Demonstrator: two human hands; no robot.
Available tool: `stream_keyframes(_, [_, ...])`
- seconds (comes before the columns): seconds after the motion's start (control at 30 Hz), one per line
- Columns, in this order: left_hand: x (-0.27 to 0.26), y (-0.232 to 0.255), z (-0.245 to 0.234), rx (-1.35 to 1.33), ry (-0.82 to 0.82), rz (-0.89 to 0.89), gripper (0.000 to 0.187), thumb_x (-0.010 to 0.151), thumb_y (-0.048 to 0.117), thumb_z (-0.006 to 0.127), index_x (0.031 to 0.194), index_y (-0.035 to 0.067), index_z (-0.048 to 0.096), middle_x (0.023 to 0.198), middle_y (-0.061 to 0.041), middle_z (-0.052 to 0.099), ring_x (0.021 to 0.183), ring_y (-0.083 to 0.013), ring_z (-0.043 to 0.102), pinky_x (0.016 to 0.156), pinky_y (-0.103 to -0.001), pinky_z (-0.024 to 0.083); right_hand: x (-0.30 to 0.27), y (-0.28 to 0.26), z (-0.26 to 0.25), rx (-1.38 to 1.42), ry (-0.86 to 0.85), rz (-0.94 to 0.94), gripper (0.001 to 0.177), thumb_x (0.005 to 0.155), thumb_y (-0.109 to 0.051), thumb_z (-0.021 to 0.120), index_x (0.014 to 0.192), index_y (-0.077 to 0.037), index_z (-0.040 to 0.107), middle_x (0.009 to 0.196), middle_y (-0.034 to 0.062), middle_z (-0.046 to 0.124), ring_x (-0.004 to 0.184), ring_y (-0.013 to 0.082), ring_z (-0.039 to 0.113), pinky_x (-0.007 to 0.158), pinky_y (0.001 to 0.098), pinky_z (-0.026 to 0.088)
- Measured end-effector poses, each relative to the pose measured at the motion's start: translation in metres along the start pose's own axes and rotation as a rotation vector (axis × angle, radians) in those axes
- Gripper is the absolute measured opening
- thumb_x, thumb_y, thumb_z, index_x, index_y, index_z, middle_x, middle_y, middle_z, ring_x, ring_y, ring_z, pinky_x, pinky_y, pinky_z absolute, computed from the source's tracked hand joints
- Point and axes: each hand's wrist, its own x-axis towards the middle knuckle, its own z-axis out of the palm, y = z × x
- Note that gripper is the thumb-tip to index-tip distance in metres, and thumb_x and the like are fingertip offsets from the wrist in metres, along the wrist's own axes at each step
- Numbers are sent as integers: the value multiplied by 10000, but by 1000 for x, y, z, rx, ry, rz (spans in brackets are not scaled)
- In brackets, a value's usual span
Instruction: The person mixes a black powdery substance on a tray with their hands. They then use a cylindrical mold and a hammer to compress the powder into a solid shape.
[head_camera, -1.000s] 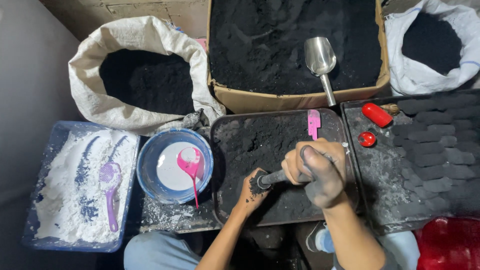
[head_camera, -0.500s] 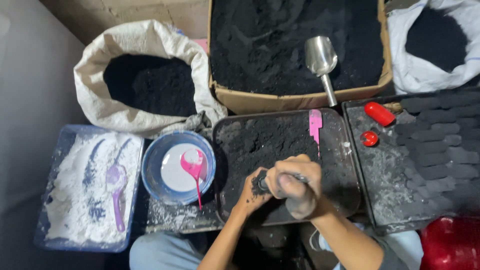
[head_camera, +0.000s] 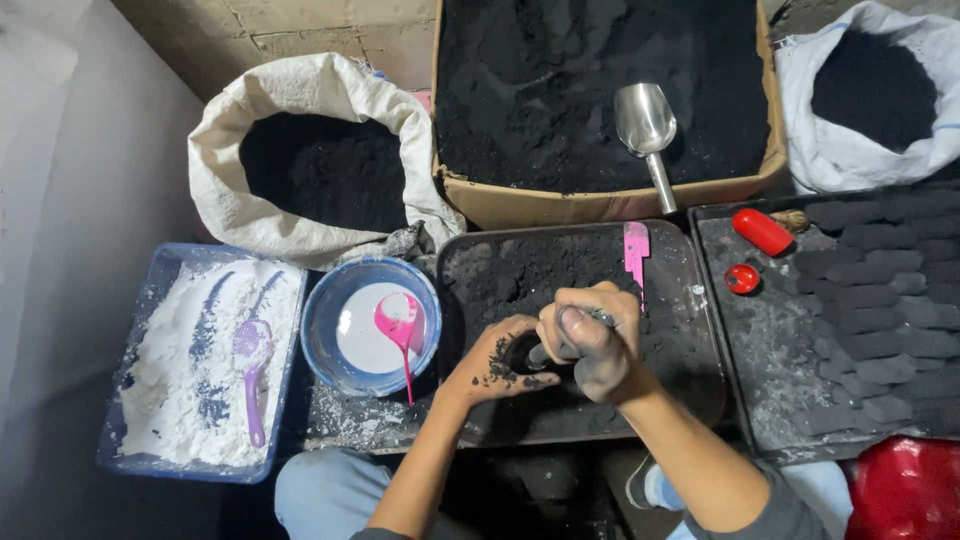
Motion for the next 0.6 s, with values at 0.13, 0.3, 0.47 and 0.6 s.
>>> stream_keyframes(0.13, [-13,-6,11,30,-42,-147,424,635,168,760,992,28,580,925,-190,620,919,-382,578,810,-471,454,-5,1,-2,64,46,8,473,790,-277,502,405,-113,282,322,7,203,259,83,207,249,178,167])
stream_keyframes(0.3, [-35,-56,21,543,-248,-569,616,660,198,741,1212,133,475,1155,-163,524,1099,-330,499,889,-429,456,-6,-1,-11,115,53,-8,465,802,-221,490,413,-116,257,326,7,176,277,80,164,251,172,166])
stream_keyframes(0.47, [-32,-64,32,924,-326,-775,492,754,128,622,1220,110,465,1131,-190,505,1025,-351,513,792,-416,483,-10,3,-13,162,64,-20,457,807,-207,489,422,-108,265,321,17,201,267,78,176,241,176,166])
stream_keyframes(0.6, [-10,-2,5,668,-440,-810,883,625,371,757,1349,174,292,1314,-242,332,1236,-397,324,1000,-505,295,-9,2,-18,187,33,-24,457,813,-192,484,420,-109,266,321,10,207,271,73,176,241,174,167])
